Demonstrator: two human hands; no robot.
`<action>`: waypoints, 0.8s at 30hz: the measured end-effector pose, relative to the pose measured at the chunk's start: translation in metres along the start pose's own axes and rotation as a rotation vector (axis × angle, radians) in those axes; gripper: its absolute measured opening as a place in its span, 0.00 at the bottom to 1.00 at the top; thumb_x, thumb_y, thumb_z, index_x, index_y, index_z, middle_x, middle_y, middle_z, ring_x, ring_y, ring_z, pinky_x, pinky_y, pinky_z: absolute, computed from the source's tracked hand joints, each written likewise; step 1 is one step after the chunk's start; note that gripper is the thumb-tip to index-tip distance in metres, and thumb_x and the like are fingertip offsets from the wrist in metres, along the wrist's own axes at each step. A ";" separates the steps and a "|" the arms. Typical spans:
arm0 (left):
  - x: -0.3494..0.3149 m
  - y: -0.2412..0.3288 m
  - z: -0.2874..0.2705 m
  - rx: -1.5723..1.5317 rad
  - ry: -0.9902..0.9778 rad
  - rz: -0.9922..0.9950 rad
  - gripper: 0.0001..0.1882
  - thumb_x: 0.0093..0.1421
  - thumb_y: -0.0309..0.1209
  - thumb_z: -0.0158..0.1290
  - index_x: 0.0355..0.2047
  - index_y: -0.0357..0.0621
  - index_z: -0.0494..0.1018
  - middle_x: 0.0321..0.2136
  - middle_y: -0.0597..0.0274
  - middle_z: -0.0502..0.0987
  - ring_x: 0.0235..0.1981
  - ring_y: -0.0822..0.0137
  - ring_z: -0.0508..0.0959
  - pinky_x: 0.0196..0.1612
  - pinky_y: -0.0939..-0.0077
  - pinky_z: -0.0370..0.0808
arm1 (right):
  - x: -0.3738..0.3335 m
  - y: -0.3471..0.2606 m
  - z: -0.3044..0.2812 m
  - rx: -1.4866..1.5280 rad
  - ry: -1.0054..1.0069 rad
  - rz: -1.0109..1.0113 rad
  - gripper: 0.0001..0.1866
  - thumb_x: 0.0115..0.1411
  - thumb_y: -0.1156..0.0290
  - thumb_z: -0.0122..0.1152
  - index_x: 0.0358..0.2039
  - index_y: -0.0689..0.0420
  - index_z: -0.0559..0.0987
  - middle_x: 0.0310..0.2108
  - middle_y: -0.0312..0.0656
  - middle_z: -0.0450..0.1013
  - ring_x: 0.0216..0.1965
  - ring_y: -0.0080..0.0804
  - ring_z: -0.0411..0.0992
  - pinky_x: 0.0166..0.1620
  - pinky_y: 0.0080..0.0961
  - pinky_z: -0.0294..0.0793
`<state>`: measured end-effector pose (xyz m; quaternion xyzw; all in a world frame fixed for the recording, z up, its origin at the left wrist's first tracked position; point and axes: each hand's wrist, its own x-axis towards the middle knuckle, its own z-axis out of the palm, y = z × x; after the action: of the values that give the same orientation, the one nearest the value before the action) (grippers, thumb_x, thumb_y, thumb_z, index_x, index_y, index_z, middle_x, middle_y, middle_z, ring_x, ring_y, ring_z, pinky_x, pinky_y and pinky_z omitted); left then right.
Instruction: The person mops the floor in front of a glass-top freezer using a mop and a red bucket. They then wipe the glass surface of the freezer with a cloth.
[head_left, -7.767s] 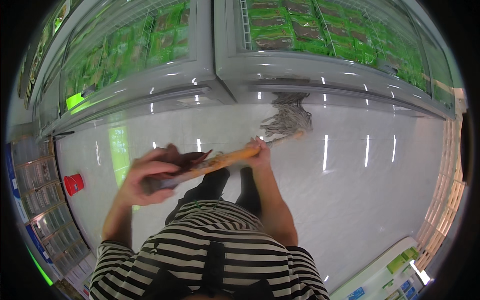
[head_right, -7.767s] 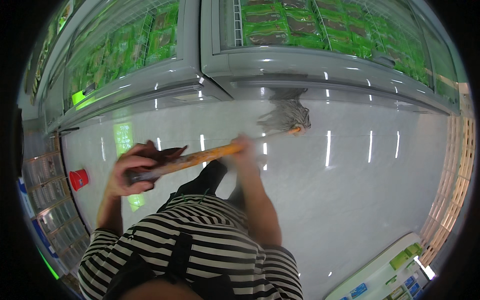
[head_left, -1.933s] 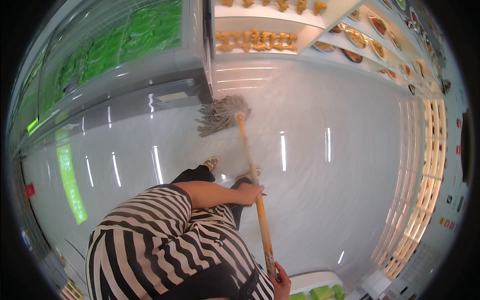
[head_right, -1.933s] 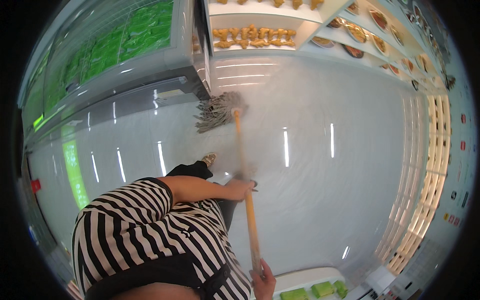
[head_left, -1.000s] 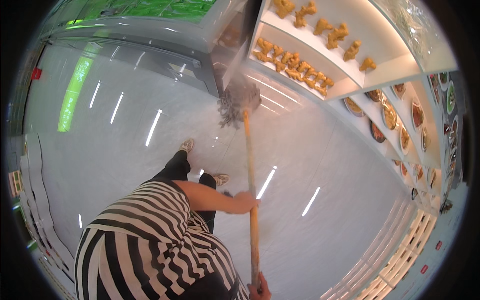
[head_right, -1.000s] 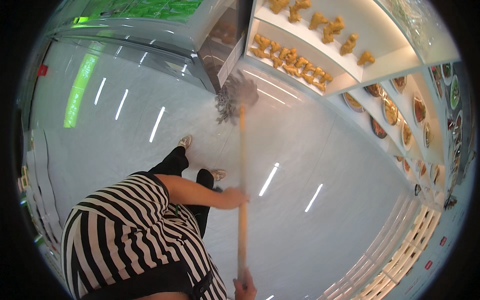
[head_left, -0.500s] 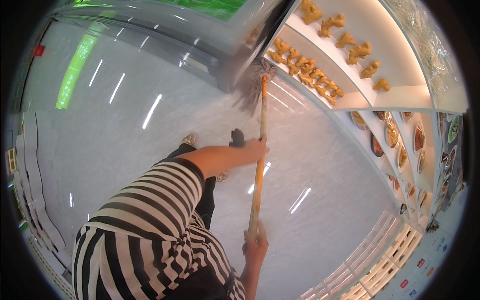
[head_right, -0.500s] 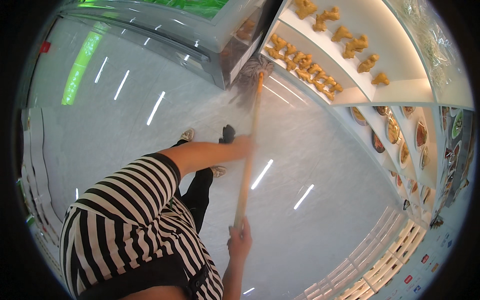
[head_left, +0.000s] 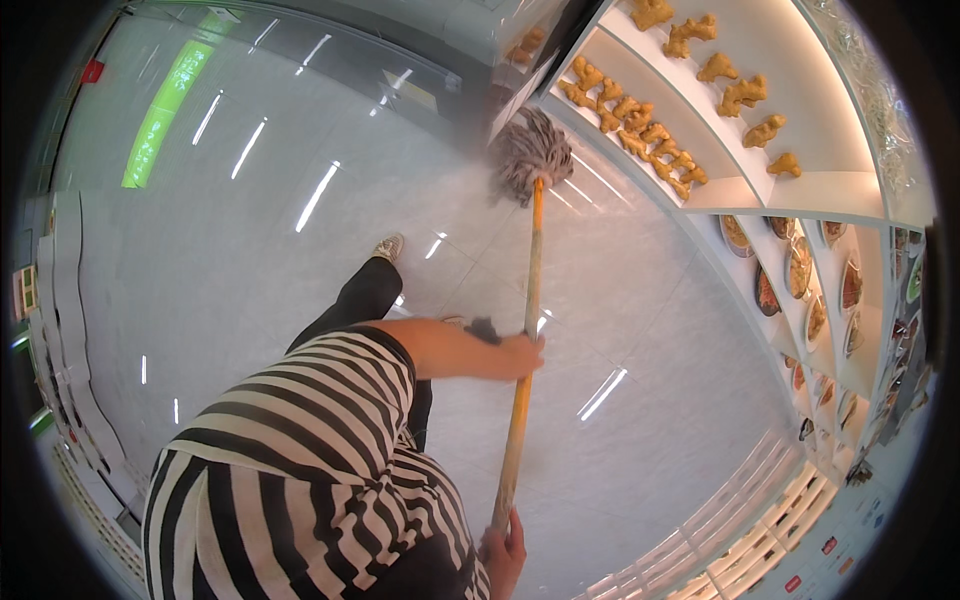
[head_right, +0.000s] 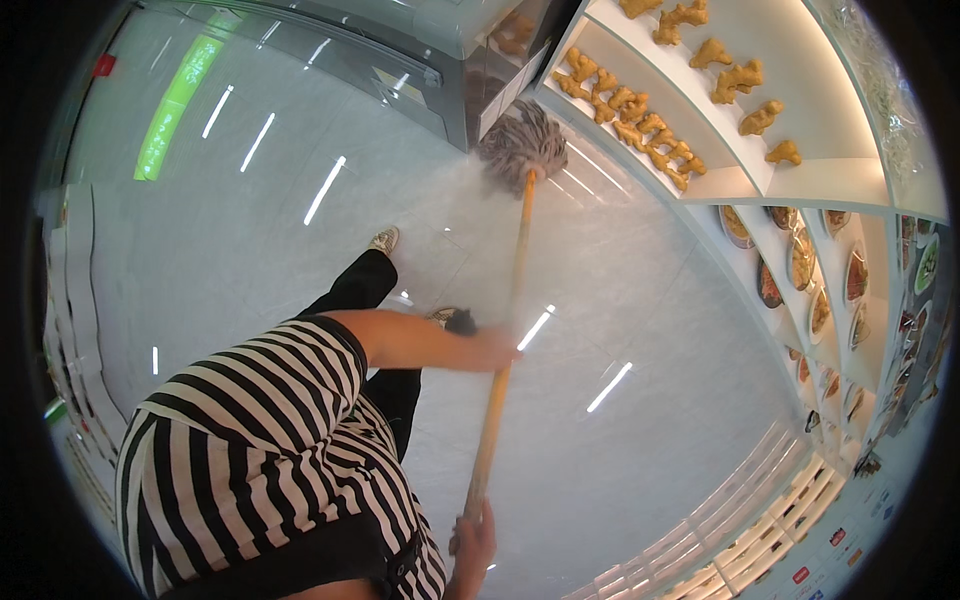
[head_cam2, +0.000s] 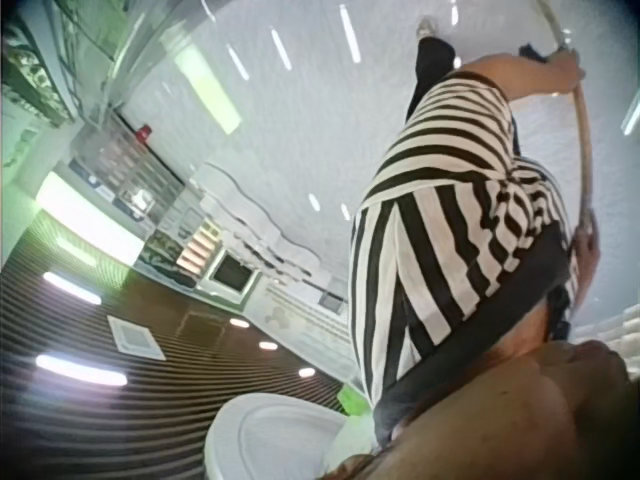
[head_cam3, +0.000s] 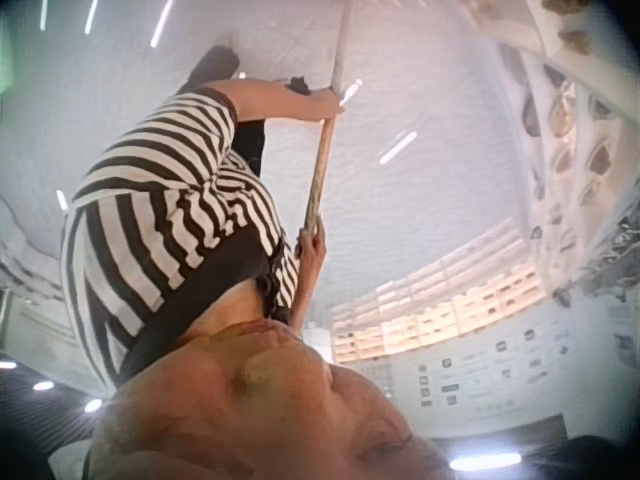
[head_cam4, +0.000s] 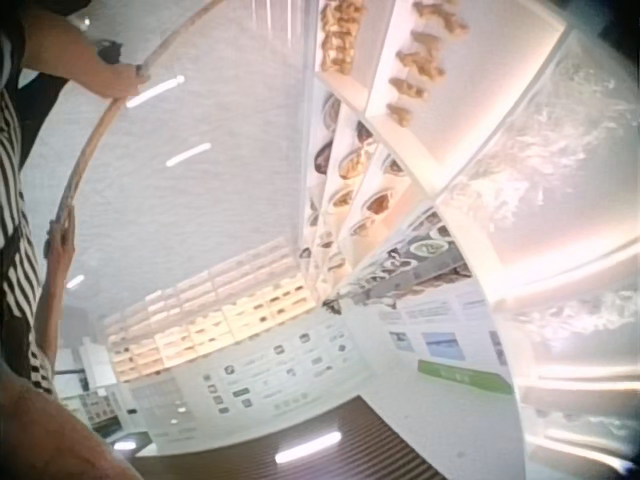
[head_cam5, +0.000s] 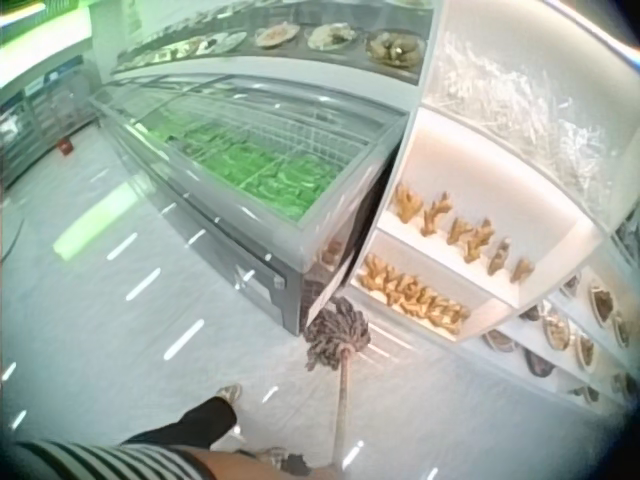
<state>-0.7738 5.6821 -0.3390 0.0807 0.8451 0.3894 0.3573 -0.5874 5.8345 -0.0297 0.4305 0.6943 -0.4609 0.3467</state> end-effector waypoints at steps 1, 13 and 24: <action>-0.007 0.010 0.023 0.070 0.022 0.111 0.15 0.52 0.31 0.53 0.41 0.43 0.70 0.48 0.41 0.68 0.35 0.51 0.78 0.33 0.60 0.76 | -0.010 0.022 -0.024 -0.021 0.015 -0.035 0.27 0.57 0.74 0.56 0.59 0.56 0.67 0.20 0.33 0.64 0.16 0.17 0.58 0.18 0.16 0.57; -0.055 0.085 0.082 0.108 -0.004 0.526 0.03 0.54 0.31 0.49 0.28 0.50 0.71 0.30 0.55 0.71 0.30 0.54 0.77 0.30 0.60 0.75 | -0.110 -0.011 -0.097 -0.296 0.150 0.079 0.23 0.61 0.69 0.57 0.58 0.53 0.70 0.17 0.30 0.65 0.15 0.14 0.56 0.17 0.14 0.54; 0.000 -0.006 -0.024 0.366 -0.058 0.500 0.04 0.50 0.33 0.54 0.27 0.52 0.72 0.29 0.57 0.71 0.29 0.57 0.76 0.30 0.61 0.73 | -0.023 0.004 0.004 0.002 0.019 -0.215 0.24 0.62 0.70 0.54 0.60 0.54 0.67 0.19 0.31 0.66 0.18 0.15 0.59 0.19 0.18 0.57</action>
<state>-0.7887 5.6634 -0.3324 0.3600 0.8447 0.3041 0.2538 -0.5742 5.8249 -0.0118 0.3582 0.7392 -0.4922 0.2882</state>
